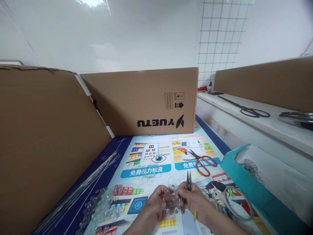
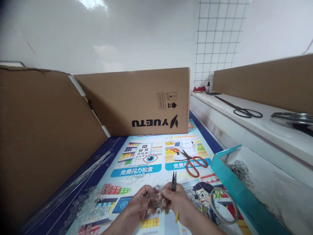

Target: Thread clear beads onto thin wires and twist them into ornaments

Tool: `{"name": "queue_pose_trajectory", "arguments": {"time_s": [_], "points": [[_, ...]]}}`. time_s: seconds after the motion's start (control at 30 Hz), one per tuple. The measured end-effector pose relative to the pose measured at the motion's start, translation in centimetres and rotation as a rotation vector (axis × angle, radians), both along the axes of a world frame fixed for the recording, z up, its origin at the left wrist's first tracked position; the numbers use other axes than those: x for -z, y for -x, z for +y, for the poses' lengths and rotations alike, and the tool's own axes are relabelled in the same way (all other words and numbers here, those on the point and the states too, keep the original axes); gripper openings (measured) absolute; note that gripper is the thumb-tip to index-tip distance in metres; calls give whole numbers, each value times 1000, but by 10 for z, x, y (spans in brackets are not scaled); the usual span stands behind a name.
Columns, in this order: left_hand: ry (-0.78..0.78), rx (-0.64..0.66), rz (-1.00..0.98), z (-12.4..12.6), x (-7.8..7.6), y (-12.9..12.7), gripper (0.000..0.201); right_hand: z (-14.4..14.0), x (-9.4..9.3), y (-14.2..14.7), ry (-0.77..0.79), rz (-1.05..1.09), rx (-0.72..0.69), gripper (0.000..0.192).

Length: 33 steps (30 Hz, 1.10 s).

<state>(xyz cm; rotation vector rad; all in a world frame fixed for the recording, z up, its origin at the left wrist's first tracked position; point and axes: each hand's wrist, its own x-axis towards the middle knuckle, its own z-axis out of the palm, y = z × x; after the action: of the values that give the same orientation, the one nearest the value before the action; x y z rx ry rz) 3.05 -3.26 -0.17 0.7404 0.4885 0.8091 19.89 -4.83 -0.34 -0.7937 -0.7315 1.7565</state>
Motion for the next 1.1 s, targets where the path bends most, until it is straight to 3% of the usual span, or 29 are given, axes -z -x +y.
{"name": "queue_pose_trajectory", "arguments": {"time_s": [0.27,0.43,0.7,1.1], "points": [[89,-47,-159,-14,-25,-1,22,1,-1,0,2,29,-9,24],[133,-23,-178,-14,-26,1,23,1,2,-1,13,19,7,23],[126,-100,-112,-18,-36,-5,23,1,3,-1,15,10,3,23],[102,-81,-102,-15,-29,-3,20,1,7,-1,7,-2,-7,23]]}}
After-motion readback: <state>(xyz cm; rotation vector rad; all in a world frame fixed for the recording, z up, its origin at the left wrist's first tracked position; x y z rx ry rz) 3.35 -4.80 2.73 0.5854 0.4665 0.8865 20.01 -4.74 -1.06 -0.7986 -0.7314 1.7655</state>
